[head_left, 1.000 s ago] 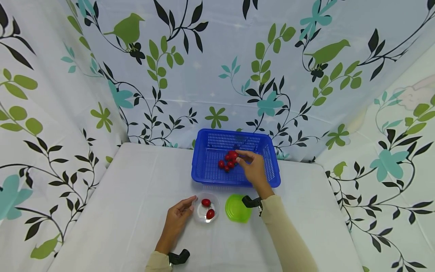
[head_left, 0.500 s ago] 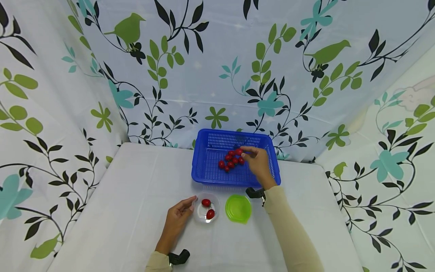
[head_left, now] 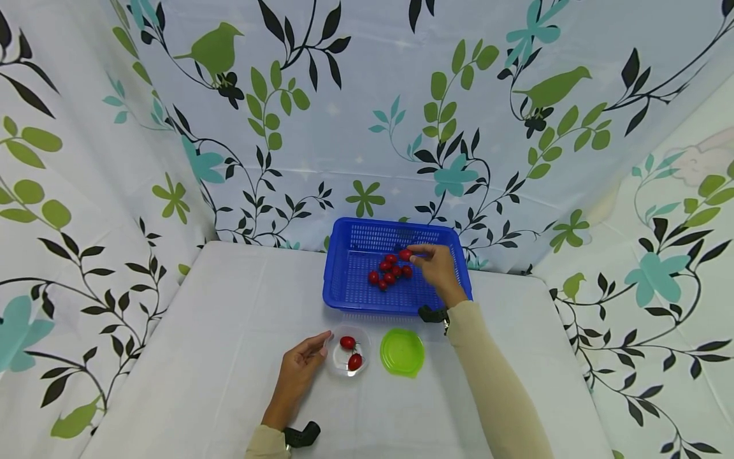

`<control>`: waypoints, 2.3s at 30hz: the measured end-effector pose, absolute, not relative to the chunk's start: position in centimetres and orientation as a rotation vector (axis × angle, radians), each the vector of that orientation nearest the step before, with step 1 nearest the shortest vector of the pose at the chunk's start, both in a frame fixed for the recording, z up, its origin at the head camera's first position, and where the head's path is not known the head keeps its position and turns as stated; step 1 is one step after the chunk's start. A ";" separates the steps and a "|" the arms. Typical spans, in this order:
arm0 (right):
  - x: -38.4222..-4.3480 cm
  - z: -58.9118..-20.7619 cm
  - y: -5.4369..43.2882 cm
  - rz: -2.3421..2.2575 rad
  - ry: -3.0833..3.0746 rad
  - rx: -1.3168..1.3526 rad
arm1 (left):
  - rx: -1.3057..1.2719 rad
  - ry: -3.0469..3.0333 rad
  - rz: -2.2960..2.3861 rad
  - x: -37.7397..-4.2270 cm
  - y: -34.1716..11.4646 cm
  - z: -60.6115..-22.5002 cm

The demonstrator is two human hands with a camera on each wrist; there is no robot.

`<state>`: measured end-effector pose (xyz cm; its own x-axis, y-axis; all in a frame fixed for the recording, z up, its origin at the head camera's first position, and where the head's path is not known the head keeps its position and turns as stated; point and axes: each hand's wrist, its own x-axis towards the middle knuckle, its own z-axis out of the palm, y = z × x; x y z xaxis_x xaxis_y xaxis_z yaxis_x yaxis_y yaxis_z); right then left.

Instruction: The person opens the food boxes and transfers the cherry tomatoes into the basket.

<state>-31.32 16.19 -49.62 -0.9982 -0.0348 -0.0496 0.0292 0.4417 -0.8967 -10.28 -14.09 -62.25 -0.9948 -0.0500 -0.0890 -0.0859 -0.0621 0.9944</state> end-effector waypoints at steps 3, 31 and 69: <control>-32.0 -49.9 16.4 -1.589 2.635 -0.013 | -0.155 2.140 2.266 -10.3 -14.1 -62.3; -35.8 -51.4 17.6 -1.193 2.636 0.081 | -0.209 2.128 2.243 -10.2 -14.0 -61.9; -35.9 -51.7 17.1 -1.130 2.730 0.031 | -0.202 2.122 2.254 -10.2 -14.0 -61.7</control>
